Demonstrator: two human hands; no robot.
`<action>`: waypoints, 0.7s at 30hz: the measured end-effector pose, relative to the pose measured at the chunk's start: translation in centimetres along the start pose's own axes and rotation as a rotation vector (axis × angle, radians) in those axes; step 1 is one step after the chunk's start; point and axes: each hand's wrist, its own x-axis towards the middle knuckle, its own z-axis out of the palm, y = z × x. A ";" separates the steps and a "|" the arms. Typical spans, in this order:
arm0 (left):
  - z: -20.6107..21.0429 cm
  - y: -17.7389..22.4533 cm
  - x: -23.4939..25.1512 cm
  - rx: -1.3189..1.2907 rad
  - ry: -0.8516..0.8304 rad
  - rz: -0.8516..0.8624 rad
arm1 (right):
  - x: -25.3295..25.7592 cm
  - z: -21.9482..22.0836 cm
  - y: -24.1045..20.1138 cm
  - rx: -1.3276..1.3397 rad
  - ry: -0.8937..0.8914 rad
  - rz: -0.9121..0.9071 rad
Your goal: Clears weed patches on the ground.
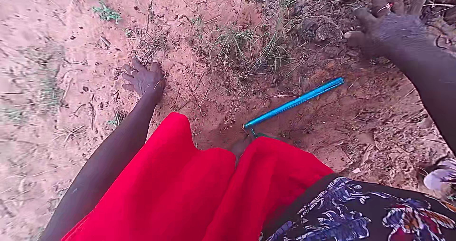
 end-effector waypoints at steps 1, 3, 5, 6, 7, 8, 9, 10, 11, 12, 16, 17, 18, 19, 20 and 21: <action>-0.2 0.2 -0.2 -0.006 -0.007 0.000 | -1.1 0.1 -1.8 0.055 0.116 -0.068; 0.0 0.3 0.0 0.000 0.002 -0.005 | -4.2 1.5 -6.0 0.152 0.274 -0.333; 0.0 0.2 0.0 0.018 -0.002 -0.006 | -7.3 4.2 -10.0 0.199 0.237 -0.643; 0.0 0.2 0.0 0.025 -0.004 -0.002 | -8.7 5.9 -11.7 0.190 0.183 -0.763; -0.1 0.3 0.1 0.021 0.000 0.002 | -9.8 7.5 -13.0 0.145 0.104 -0.819; 0.0 0.4 0.2 0.014 0.004 0.004 | -10.8 8.9 -14.0 0.089 0.020 -0.822; 0.1 0.3 0.3 0.007 0.008 0.005 | -11.5 10.2 -14.6 0.031 -0.046 -0.793; 0.2 0.2 0.3 0.002 0.010 0.006 | -12.0 11.3 -15.0 -0.008 -0.082 -0.751; 0.2 0.2 0.1 -0.002 0.004 0.011 | -12.3 12.0 -15.3 -0.020 -0.089 -0.708; 0.1 0.2 0.1 -0.006 -0.002 0.017 | -12.5 12.1 -15.5 -0.030 -0.109 -0.657; -0.3 0.0 -0.2 -0.013 -0.011 0.035 | -14.5 8.2 -16.7 -0.092 -0.546 -0.446; -0.5 0.1 -0.4 -0.010 -0.019 0.041 | -15.5 7.3 -16.5 -0.052 -0.611 -0.401; -0.6 0.1 -0.5 -0.010 -0.027 0.046 | -16.6 6.3 -16.2 0.001 -0.677 -0.342; -0.6 0.3 -0.6 -0.015 -0.032 0.046 | -17.5 5.8 -15.7 0.073 -0.726 -0.277; -0.8 0.4 -0.8 -0.016 -0.037 0.047 | -18.1 6.0 -14.9 0.139 -0.768 -0.219; -0.8 0.4 -0.8 -0.013 -0.037 0.042 | -18.5 6.6 -13.9 0.209 -0.800 -0.178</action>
